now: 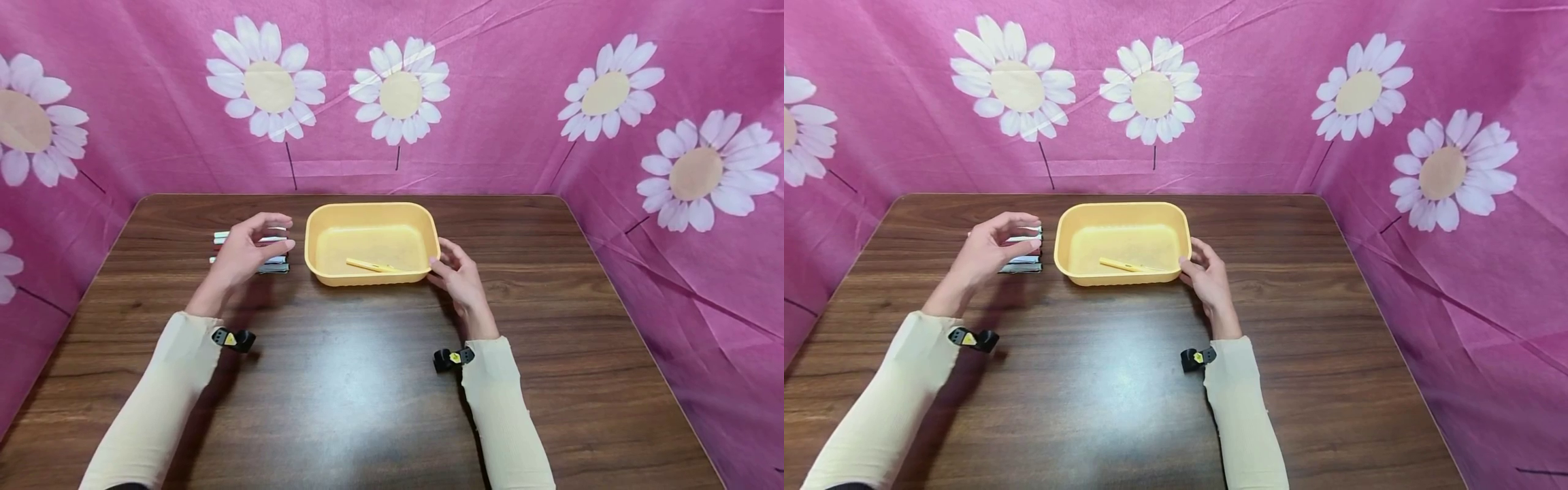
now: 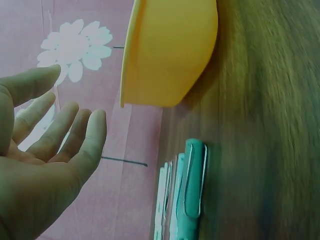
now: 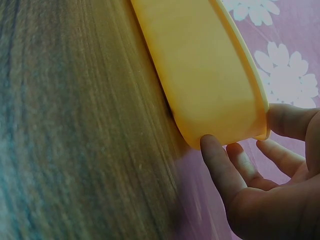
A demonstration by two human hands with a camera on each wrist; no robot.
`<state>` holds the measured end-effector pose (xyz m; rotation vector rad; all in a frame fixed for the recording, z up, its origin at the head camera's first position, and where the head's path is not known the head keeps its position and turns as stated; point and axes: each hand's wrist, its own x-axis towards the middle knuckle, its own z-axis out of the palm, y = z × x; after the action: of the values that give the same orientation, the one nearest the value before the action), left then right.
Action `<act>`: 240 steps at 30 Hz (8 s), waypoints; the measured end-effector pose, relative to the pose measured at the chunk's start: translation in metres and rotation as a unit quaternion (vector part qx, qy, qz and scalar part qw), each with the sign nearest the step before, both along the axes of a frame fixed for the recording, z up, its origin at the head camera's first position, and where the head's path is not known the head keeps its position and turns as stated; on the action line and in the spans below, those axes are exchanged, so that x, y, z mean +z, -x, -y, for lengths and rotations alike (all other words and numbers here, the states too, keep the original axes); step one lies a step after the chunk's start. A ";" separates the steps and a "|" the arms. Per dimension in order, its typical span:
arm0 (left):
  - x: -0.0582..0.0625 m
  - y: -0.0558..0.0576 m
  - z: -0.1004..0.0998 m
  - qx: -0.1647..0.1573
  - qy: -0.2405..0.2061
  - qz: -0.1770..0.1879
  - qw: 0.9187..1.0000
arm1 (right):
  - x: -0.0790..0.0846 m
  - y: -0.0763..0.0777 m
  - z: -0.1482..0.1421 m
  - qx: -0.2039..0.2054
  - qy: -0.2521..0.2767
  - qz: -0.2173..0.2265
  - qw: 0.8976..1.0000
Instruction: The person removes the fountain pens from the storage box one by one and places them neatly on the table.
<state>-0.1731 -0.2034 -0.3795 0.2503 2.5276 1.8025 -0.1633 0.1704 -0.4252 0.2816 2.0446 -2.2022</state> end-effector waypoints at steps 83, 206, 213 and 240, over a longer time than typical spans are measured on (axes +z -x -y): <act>-0.026 0.051 -0.119 -0.236 0.238 0.031 0.942 | 0.000 0.000 0.000 0.000 0.001 0.007 1.000; -0.018 0.028 -0.037 0.021 0.038 -0.062 0.997 | -0.003 -0.002 0.003 -0.014 -0.004 0.001 1.000; -0.015 0.029 -0.022 0.032 0.047 -0.057 0.997 | -0.002 -0.002 0.004 -0.012 -0.002 -0.001 1.000; -0.015 0.036 0.044 0.084 0.187 -0.096 0.974 | 0.000 -0.003 0.004 -0.017 -0.009 0.010 1.000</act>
<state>-0.2089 -0.2474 -0.3943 0.2105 3.0415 1.3589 -0.1605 0.1660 -0.4255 0.3419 2.0643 -2.1929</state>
